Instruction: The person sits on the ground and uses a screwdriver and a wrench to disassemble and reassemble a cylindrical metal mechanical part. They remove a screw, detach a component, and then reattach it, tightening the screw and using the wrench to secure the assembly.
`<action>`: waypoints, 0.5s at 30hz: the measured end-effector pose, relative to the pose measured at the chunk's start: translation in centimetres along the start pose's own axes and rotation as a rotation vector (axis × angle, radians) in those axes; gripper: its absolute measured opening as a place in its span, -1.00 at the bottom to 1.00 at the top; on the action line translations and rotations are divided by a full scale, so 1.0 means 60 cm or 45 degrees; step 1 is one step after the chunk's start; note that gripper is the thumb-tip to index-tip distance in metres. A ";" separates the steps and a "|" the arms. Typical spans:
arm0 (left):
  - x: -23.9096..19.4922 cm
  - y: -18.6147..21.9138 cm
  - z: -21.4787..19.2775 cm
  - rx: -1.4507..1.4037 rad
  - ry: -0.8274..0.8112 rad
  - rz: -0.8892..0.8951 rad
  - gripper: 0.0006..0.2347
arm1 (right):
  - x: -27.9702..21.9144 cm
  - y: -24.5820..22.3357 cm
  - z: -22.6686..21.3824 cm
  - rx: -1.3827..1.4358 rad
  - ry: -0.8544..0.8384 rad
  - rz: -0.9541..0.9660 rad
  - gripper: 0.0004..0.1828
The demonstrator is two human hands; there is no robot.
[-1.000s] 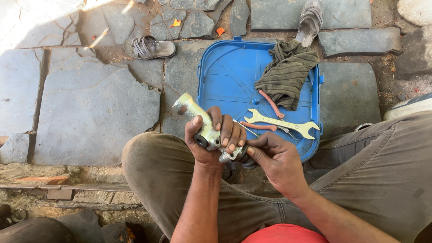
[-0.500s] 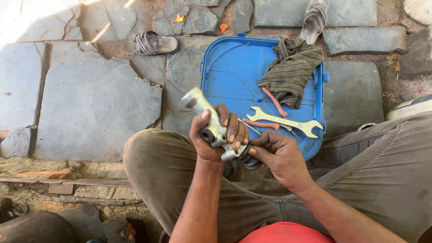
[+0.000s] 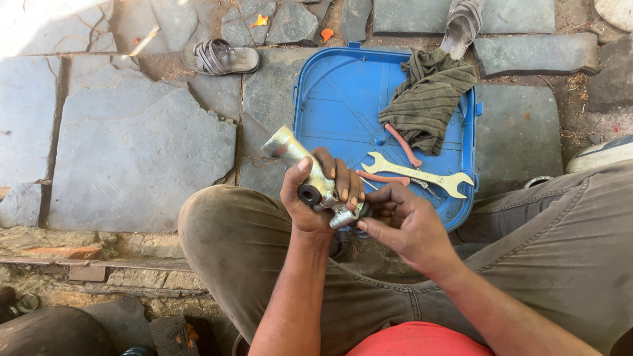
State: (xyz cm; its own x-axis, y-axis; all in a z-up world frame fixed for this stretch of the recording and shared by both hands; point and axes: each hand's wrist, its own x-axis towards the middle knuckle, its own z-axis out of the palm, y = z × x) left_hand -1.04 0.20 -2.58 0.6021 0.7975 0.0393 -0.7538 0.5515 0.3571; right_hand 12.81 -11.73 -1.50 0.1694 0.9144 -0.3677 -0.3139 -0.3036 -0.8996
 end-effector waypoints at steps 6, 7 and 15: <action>0.005 0.000 0.021 -0.278 -0.085 0.067 -0.74 | -0.026 -0.020 0.041 -0.061 0.076 -0.318 -0.43; 0.006 0.001 0.026 -0.290 -0.052 0.059 -0.76 | -0.027 -0.025 0.043 -0.085 0.070 -0.375 -0.39; 0.016 0.009 0.032 0.225 0.429 0.028 -0.80 | 0.007 -0.035 0.011 -0.523 0.325 -0.538 -0.42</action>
State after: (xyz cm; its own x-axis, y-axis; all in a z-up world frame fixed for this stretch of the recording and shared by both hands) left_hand -0.36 0.77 -0.54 0.4438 0.8607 -0.2494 -0.6908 0.5059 0.5165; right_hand 12.93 -10.56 0.38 0.4333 0.9004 0.0396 0.2034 -0.0549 -0.9776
